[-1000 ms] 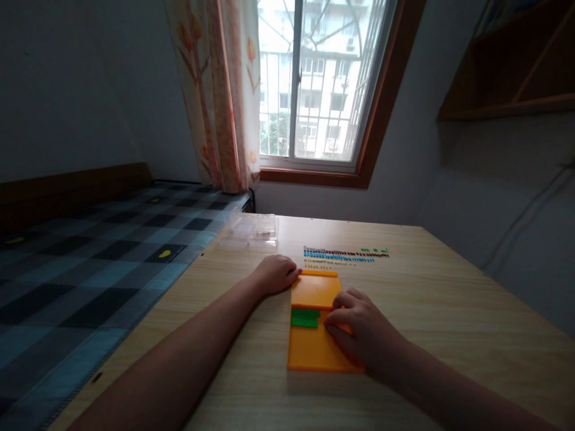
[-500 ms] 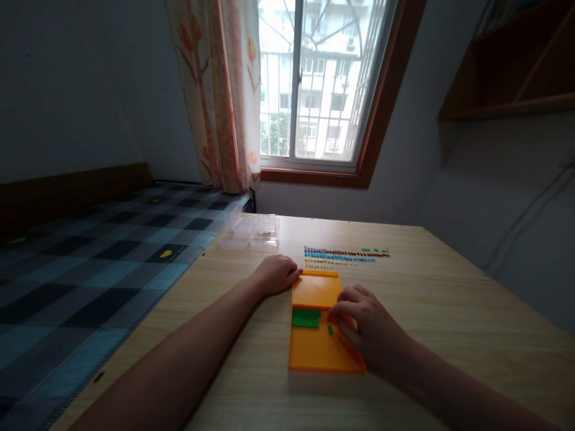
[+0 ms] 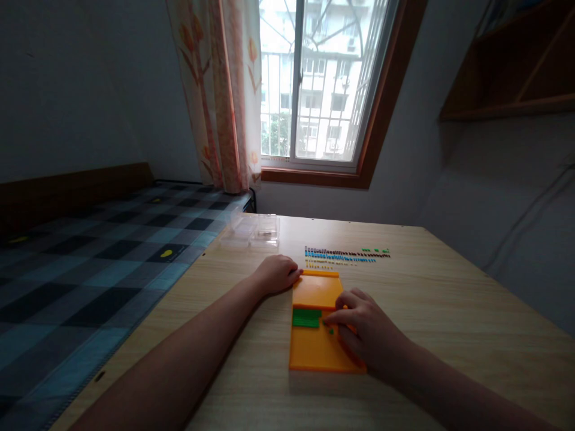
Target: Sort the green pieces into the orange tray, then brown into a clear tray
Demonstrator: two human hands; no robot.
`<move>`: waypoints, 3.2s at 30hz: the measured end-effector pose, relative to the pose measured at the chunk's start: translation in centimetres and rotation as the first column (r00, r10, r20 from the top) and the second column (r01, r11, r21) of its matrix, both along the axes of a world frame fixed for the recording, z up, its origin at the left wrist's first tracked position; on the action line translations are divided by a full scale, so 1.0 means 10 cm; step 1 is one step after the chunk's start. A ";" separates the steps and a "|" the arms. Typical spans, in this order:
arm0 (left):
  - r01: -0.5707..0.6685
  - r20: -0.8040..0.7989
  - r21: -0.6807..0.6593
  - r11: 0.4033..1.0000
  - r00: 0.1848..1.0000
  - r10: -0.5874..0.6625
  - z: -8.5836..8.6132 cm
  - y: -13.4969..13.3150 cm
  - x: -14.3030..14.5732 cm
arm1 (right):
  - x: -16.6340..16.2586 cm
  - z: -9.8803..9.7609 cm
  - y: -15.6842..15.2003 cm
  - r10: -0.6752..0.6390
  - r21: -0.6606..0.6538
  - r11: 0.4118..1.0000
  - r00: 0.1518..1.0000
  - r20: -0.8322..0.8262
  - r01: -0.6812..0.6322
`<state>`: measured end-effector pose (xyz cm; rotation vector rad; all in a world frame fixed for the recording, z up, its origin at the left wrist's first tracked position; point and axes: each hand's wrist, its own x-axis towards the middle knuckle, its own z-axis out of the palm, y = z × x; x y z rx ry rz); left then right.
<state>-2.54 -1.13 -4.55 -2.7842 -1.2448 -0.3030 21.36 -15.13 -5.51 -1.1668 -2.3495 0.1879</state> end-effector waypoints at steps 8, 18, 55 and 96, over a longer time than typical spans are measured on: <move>-0.008 -0.007 -0.005 1.000 1.000 0.008 0.00 -0.01 0.00 | 0.00 -0.02 0.00 -0.009 -0.044 0.999 0.999 -0.039 0.007; -0.023 -0.031 -0.006 1.000 0.999 0.023 0.01 -0.02 0.00 | -0.01 0.01 -0.01 0.006 -0.084 0.996 0.998 -0.055 -0.011; -0.034 -0.051 -0.007 0.999 0.998 0.033 0.01 -0.01 0.00 | 0.01 -0.03 0.01 0.032 -0.073 0.997 0.996 -0.084 -0.038; -0.021 -0.035 0.002 1.000 0.999 0.021 0.01 -0.01 0.00 | -0.06 0.04 -0.02 0.063 -0.057 0.996 0.998 0.001 -0.063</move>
